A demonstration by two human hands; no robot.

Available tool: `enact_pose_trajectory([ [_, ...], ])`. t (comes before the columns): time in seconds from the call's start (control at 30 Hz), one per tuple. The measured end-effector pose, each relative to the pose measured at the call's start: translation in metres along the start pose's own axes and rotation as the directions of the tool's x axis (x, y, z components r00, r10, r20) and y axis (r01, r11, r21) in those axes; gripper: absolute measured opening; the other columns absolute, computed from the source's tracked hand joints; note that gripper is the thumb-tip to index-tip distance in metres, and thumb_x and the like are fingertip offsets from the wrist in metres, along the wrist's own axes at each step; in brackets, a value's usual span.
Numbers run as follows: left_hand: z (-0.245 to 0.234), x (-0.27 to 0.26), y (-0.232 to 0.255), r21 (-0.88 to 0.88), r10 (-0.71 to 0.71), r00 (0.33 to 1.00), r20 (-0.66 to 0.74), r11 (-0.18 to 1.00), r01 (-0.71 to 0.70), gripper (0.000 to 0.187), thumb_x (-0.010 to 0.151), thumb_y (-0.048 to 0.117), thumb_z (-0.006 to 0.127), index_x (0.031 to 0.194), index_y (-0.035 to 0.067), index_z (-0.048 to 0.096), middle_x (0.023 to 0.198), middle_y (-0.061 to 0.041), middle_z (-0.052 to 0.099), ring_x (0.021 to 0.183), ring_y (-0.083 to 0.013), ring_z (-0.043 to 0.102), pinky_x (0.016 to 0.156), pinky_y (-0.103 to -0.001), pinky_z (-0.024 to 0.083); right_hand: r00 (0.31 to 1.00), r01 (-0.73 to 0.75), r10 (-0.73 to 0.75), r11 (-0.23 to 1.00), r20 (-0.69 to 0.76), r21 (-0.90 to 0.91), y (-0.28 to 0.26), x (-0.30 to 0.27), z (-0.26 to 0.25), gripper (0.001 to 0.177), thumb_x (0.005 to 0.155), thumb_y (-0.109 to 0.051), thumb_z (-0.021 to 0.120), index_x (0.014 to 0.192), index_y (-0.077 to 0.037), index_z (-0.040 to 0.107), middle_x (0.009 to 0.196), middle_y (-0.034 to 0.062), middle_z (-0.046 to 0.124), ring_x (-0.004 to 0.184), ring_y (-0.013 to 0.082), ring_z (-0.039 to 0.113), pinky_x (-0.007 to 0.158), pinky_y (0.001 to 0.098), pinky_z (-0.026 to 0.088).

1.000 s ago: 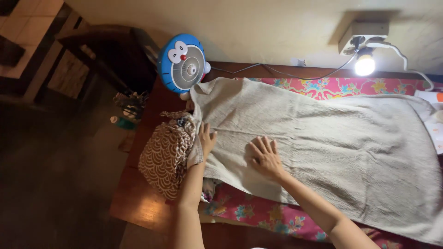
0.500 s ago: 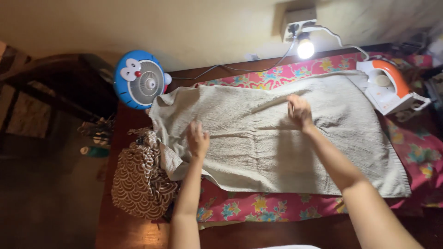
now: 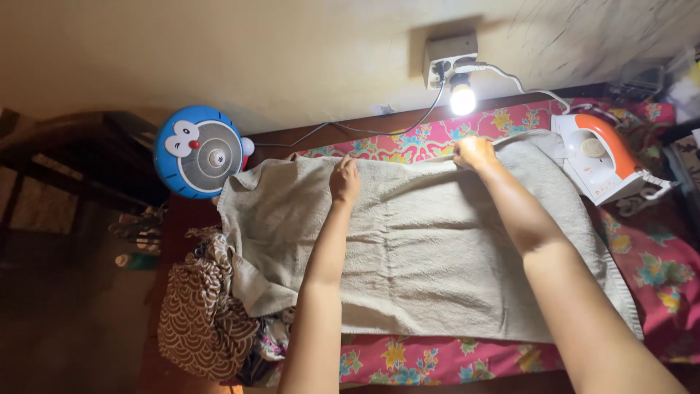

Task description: The person irons a blue patterned cloth and a white towel on a table, folding each item after ironing. The person uses an electric iron to smooth the items and places the finished pieces on a stack of folded laundry.

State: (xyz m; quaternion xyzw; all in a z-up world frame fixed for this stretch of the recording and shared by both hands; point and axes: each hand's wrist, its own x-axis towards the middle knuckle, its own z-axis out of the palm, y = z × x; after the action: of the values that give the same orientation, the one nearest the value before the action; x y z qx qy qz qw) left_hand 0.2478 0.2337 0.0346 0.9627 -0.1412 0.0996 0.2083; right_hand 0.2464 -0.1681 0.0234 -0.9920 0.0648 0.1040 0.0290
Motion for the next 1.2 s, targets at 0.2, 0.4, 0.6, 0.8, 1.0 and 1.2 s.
enact_pose_trajectory([
  [0.2, 0.023, 0.042, -0.043, 0.064, -0.17, 0.975, 0.146, 0.985, 0.162, 0.026, 0.099, 0.024, 0.052, 0.116, 0.02, 0.072, 0.121, -0.01, 0.073, 0.115, -0.0285, 0.07, 0.097, -0.04, 0.056, 0.773, 0.251, 0.074, 0.877, -0.631, 0.41, 0.025, 0.015, 0.03, 0.009, 0.088, -0.022, 0.063, 0.096, -0.018, 0.066, 0.098, 0.0071, 0.059, 0.091, 0.0355, 0.071, 0.074, 0.0495, 0.061],
  [0.4, 0.016, 0.043, -0.04, 0.109, -0.166, 0.958, 0.233, 0.984, 0.143, 0.053, 0.092, 0.017, 0.064, 0.144, 0.021, 0.054, 0.136, -0.019, 0.062, 0.123, -0.0365, 0.065, 0.104, -0.05, 0.054, 0.843, 0.409, -0.189, 0.833, -0.503, 0.373, -0.024, -0.096, -0.05, 0.061, 0.094, -0.014, 0.057, 0.152, -0.004, 0.044, 0.147, 0.0361, 0.044, 0.136, 0.0534, 0.045, 0.108, 0.0629, 0.043],
  [0.6, 0.02, 0.053, -0.071, 0.011, -0.289, 0.896, -0.337, 0.951, 0.31, 0.012, 0.088, 0.014, 0.066, 0.099, 0.019, 0.067, 0.097, -0.009, 0.068, 0.084, -0.0349, 0.076, 0.076, -0.046, 0.063, 0.872, 0.171, -0.068, 0.971, -0.485, 0.17, 0.009, -0.122, 0.022, 0.053, 0.108, -0.043, 0.044, 0.152, -0.016, 0.05, 0.156, 0.0184, 0.048, 0.149, 0.0338, 0.04, 0.119, 0.0609, 0.024],
  [0.8, -0.015, -0.035, 0.049, 0.194, 0.117, 0.887, -0.446, 0.981, -0.032, 0.075, 0.079, 0.019, 0.083, 0.143, 0.003, 0.048, 0.148, -0.036, 0.041, 0.129, -0.05, 0.053, 0.098, -0.057, 0.048, 0.871, 0.055, 0.036, 0.984, -0.491, 0.169, 0.068, -0.119, 0.028, 0.052, 0.105, -0.042, 0.048, 0.15, -0.017, 0.054, 0.153, 0.018, 0.05, 0.147, 0.0367, 0.041, 0.114, 0.0659, 0.028],
  [1.0, 0.017, -0.141, 0.199, -0.086, 0.2, 0.976, 0.082, 0.977, -0.193, 0.05, 0.099, 0.041, 0.057, 0.142, 0.015, 0.057, 0.152, -0.025, 0.046, 0.144, -0.0405, 0.042, 0.118, -0.06, 0.025, 0.829, 0.045, 0.084, 0.975, -0.552, 0.217, 0.136, -0.051, 0.041, 0.044, 0.096, -0.024, 0.056, 0.139, -0.02, 0.063, 0.136, 0.0151, 0.061, 0.13, 0.0322, 0.058, 0.101, 0.0491, 0.048],
  [1.2, 0.069, -0.228, 0.282, -0.166, 0.362, 0.918, 0.159, 0.927, -0.337, 0.059, 0.102, 0.051, 0.046, 0.151, 0.019, 0.048, 0.161, -0.022, 0.036, 0.149, -0.0421, 0.03, 0.117, -0.067, 0.013, 0.662, -0.243, 0.206, 0.969, -0.721, 0.054, 0.202, -0.139, -0.073, 0.051, 0.078, -0.019, 0.077, 0.128, -0.019, 0.063, 0.12, 0.0107, 0.06, 0.113, 0.0307, 0.062, 0.086, 0.047, 0.051],
])
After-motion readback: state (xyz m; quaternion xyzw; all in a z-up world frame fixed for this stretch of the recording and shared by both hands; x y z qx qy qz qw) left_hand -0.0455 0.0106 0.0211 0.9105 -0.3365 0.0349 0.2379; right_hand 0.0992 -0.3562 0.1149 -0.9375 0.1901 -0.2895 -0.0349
